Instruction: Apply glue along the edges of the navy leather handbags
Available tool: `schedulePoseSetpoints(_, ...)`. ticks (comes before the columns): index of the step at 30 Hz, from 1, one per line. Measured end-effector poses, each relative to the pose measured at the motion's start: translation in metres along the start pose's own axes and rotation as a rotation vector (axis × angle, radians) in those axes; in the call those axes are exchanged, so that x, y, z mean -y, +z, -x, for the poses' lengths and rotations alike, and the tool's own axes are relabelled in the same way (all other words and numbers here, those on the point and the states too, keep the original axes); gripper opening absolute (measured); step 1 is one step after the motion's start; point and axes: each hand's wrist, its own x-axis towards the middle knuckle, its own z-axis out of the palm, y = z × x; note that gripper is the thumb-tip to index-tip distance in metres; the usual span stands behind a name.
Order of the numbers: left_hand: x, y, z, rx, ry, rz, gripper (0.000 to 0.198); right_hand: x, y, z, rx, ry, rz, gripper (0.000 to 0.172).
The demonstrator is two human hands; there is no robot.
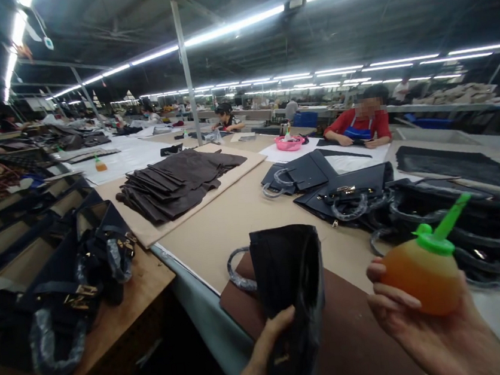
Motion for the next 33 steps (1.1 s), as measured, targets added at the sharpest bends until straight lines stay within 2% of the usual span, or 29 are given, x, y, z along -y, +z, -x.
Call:
schedulePoseSetpoints(2,0.007,0.000,-0.007,0.004,-0.034,0.037,0.025,0.003,0.003,0.000,0.039,-0.013,0.026,0.049)
schedulePoseSetpoints(5,0.015,0.001,-0.018,-0.014,-0.079,0.050,0.023,0.005,0.024,0.005,0.007,-0.067,0.038,0.038)
schedulePoseSetpoints(8,0.020,0.003,-0.020,-0.059,-0.081,-0.004,0.022,0.004,0.053,0.012,-0.036,-0.110,0.014,0.042)
schedulePoseSetpoints(11,0.016,0.008,-0.014,-0.033,0.032,-0.067,0.018,-0.002,0.076,0.018,-0.056,-0.101,0.036,0.048)
schedulePoseSetpoints(13,0.011,0.011,-0.011,-0.015,0.122,-0.133,0.015,-0.008,0.083,0.019,-0.043,-0.073,0.081,0.049)
schedulePoseSetpoints(15,0.006,0.013,-0.009,0.013,0.142,-0.212,0.018,-0.016,0.084,0.019,0.012,-0.037,0.134,0.049)
schedulePoseSetpoints(17,0.004,0.011,-0.011,0.043,0.105,-0.248,0.018,-0.024,0.083,0.019,0.085,-0.012,0.185,0.053)
schedulePoseSetpoints(19,0.006,0.006,-0.016,0.029,0.068,-0.226,0.019,-0.030,0.080,0.017,0.124,0.009,0.217,0.061)
schedulePoseSetpoints(23,0.013,0.000,-0.024,-0.054,0.064,-0.203,0.027,-0.033,0.076,0.015,0.156,0.025,0.203,0.062)
schedulePoseSetpoints(25,0.014,0.002,-0.024,-0.029,0.082,-0.114,0.026,-0.031,0.075,0.014,0.175,0.007,0.205,0.063)
schedulePoseSetpoints(29,0.004,0.007,-0.004,0.034,-0.020,0.064,0.036,-0.028,0.074,0.012,0.186,-0.001,0.245,0.063)
schedulePoseSetpoints(31,-0.006,0.002,0.014,0.046,-0.063,0.003,0.039,-0.028,0.072,0.011,0.201,0.005,0.252,0.064)
schedulePoseSetpoints(33,-0.016,-0.006,0.035,0.086,-0.023,-0.127,0.044,-0.029,0.068,0.010,0.206,0.009,0.243,0.064)
